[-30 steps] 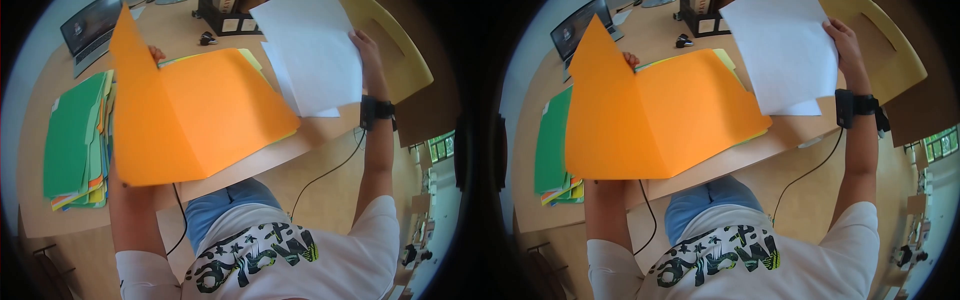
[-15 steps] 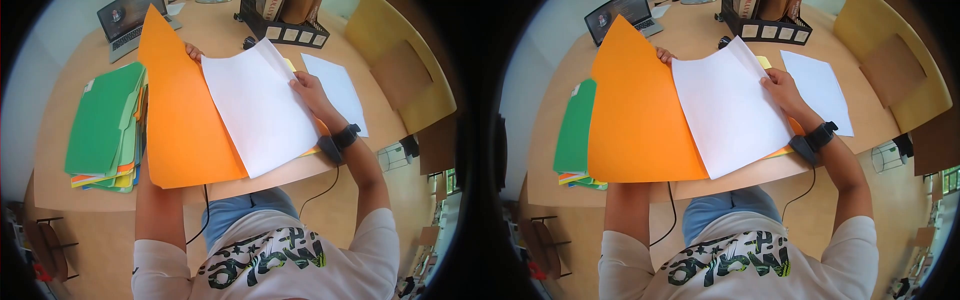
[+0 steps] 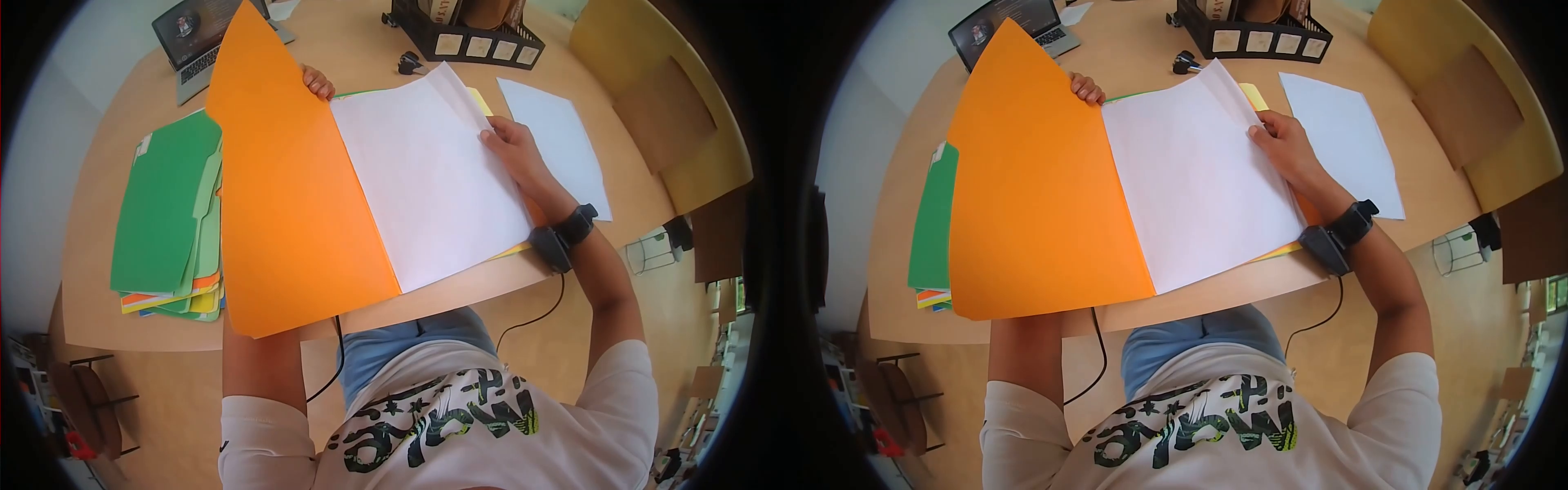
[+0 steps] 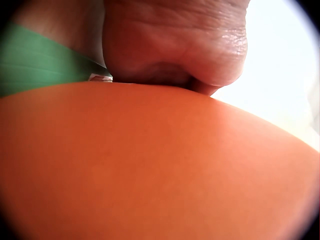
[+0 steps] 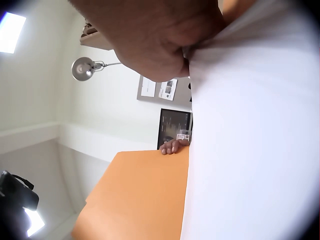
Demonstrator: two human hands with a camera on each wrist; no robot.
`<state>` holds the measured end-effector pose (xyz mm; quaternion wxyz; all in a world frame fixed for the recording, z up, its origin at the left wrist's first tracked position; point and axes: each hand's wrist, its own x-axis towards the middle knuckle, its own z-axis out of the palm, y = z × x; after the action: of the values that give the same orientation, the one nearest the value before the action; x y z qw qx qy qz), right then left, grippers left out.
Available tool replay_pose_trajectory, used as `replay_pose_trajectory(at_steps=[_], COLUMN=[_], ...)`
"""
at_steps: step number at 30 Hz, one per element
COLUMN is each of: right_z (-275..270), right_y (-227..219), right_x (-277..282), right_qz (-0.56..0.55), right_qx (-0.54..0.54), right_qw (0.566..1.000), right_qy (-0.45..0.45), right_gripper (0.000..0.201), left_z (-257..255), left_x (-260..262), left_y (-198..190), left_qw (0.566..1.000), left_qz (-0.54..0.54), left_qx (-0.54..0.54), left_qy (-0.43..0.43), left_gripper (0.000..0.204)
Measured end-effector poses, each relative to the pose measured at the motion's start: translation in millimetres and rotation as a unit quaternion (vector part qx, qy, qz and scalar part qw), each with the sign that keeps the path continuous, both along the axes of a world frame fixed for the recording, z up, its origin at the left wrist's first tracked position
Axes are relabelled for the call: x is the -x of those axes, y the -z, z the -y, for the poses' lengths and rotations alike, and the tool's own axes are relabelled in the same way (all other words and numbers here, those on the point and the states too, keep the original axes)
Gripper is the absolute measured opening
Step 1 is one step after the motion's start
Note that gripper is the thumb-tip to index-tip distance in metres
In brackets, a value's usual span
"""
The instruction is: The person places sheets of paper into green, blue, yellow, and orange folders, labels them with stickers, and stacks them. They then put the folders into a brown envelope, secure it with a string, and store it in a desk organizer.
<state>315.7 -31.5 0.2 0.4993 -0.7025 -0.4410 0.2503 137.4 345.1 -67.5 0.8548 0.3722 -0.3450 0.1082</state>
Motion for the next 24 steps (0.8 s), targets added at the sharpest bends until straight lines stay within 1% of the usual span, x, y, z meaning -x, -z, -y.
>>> replay_pose_trajectory(at_steps=[2,4,5,6,7,8,9,11,14,15,16,17,18,19,20,23,24], right_z=[0.8,7.4,10.9,15.7,20.8,25.0,30.2,28.5,10.4,-3.8,-23.1,-42.9,-62.5,-83.5,-103.6,-150.5,-161.3], right_y=[-1.0,-13.9,-24.2,-33.9,-46.7,-67.2,-72.0,-98.1,-128.8,-128.5,-125.5,-122.2,-118.9,-107.4,-92.7,-64.6,-54.9], right_x=[0.2,5.6,8.6,6.1,3.9,8.0,-2.2,-16.2,-19.3,-25.2,-33.2,-27.9,-26.4,-35.4,-44.3,-49.4,-51.6], right_qz=[-0.005,0.144,0.217,0.289,0.359,0.409,0.469,0.444,0.403,0.446,0.433,0.427,0.424,0.457,0.489,0.518,0.502], right_qx=[-0.001,0.052,0.078,0.123,0.168,0.230,0.198,0.216,0.224,0.204,0.171,0.199,0.197,0.165,0.132,0.109,0.094], right_qw=[1.000,0.988,0.972,0.949,0.918,0.883,0.860,0.863,0.863,0.842,0.847,0.856,0.858,0.850,0.841,0.842,0.855], right_qy=[0.006,0.033,0.046,0.029,0.011,-0.001,-0.015,-0.109,-0.205,-0.223,-0.257,-0.213,-0.214,-0.202,-0.189,-0.105,-0.090], right_gripper=[0.036,0.043,0.047,0.051,0.055,0.052,0.045,0.040,0.034,0.029,0.028,0.027,0.026,0.029,0.033,0.044,0.047], left_z=[-1.1,-3.4,-4.7,-6.6,-7.9,-6.7,-5.1,-5.6,-15.4,-18.7,-19.2,-16.6,-9.5,-4.1,0.9,10.9,14.3], left_x=[-1.1,-3.0,-4.1,-5.9,-7.9,-5.8,-3.5,-0.7,6.7,6.5,3.8,2.4,5.1,7.7,7.4,3.1,4.3], left_y=[1.1,1.4,2.0,2.0,1.0,0.3,0.0,3.6,5.9,5.3,2.9,1.4,-0.8,-2.7,-5.3,-6.5,-6.5], left_qw=[1.000,1.000,1.000,1.000,0.999,0.999,1.000,1.000,0.998,0.997,0.996,0.996,0.997,0.997,0.998,0.999,0.999], left_qz=[-0.001,0.003,0.004,0.005,0.015,0.007,-0.001,-0.021,-0.055,-0.065,-0.076,-0.074,-0.071,-0.069,-0.057,-0.029,-0.026], left_qx=[-0.005,-0.009,-0.015,-0.016,-0.035,-0.025,-0.015,-0.010,-0.029,-0.037,-0.046,-0.040,-0.034,-0.029,-0.020,0.005,0.012], left_qy=[0.005,0.012,0.015,0.021,0.037,0.026,0.016,0.006,0.007,0.008,0.009,0.003,-0.003,-0.010,0.001,0.021,0.021], left_gripper=[0.026,0.027,0.027,0.027,0.028,0.028,0.028,0.029,0.029,0.029,0.029,0.029,0.029,0.030,0.030,0.031,0.032])
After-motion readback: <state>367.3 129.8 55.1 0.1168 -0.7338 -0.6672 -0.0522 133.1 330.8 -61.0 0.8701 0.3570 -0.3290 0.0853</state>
